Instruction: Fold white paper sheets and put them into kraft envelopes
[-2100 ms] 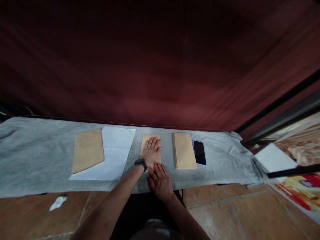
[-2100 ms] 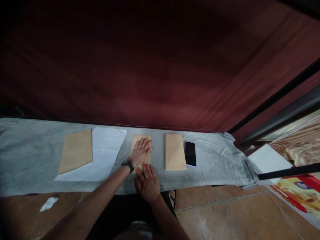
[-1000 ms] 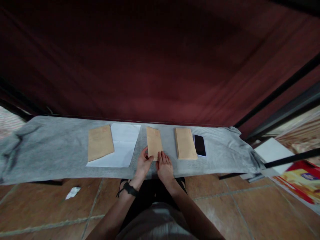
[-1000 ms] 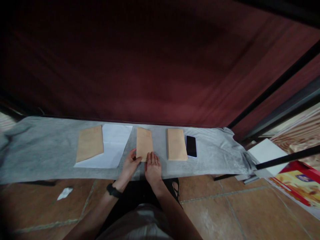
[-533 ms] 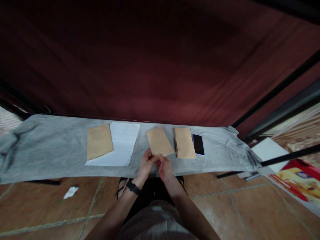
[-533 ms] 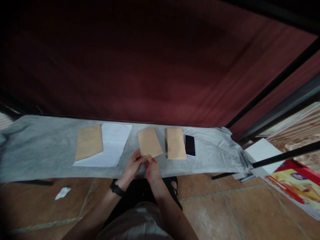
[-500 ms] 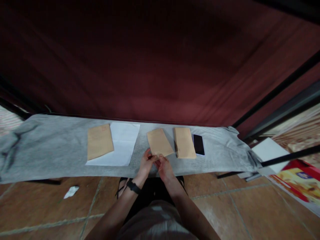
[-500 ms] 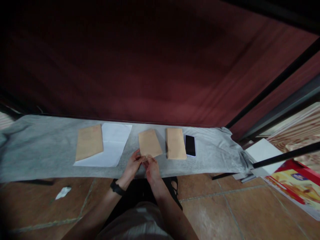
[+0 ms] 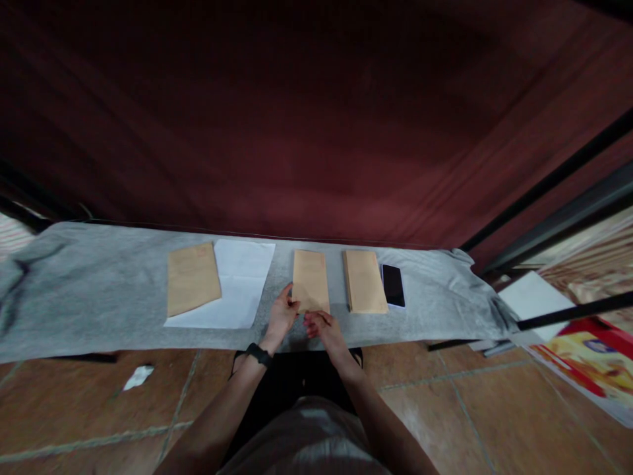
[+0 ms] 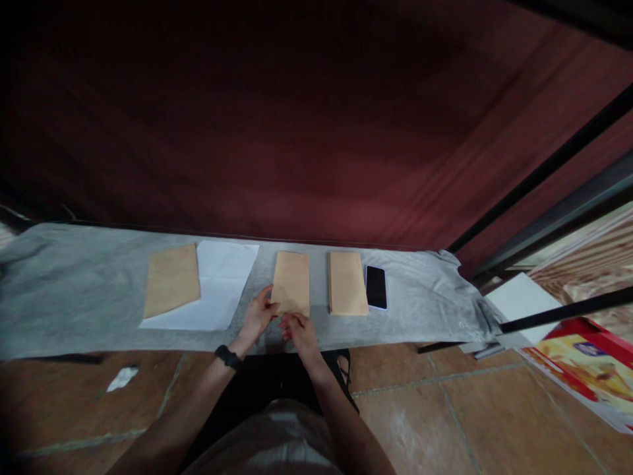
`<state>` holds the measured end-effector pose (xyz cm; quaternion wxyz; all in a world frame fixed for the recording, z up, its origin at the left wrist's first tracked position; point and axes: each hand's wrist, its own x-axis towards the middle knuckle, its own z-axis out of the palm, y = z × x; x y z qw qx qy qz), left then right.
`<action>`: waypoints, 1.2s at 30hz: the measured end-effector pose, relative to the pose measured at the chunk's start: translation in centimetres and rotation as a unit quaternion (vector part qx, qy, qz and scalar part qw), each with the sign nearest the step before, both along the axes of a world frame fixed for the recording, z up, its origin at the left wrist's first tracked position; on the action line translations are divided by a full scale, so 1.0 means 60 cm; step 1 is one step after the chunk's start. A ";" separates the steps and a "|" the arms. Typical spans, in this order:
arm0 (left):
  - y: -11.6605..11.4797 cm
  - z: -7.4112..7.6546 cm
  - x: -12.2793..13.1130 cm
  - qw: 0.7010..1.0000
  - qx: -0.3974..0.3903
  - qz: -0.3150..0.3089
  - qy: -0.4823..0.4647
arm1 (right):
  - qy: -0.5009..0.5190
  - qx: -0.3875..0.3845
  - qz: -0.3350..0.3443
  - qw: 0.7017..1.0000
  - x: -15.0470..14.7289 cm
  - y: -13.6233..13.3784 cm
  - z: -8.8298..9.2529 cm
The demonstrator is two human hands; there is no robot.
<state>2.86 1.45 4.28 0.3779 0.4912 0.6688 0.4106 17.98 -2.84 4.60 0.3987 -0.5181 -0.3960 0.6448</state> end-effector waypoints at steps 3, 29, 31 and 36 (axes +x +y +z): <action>-0.003 -0.003 -0.005 0.995 0.013 -0.011 0.098 | -0.217 0.204 0.015 0.955 0.025 -0.008 0.000; 0.189 -0.028 0.082 0.889 0.131 -0.216 0.382 | -0.504 0.409 0.117 0.752 0.047 -0.030 -0.035; 0.190 -0.026 0.080 0.890 0.130 -0.216 0.381 | -0.505 0.408 0.120 0.752 0.048 -0.029 -0.037; 0.160 -0.029 0.061 0.886 0.123 -0.234 0.381 | -0.508 0.404 0.129 0.750 0.050 -0.029 -0.041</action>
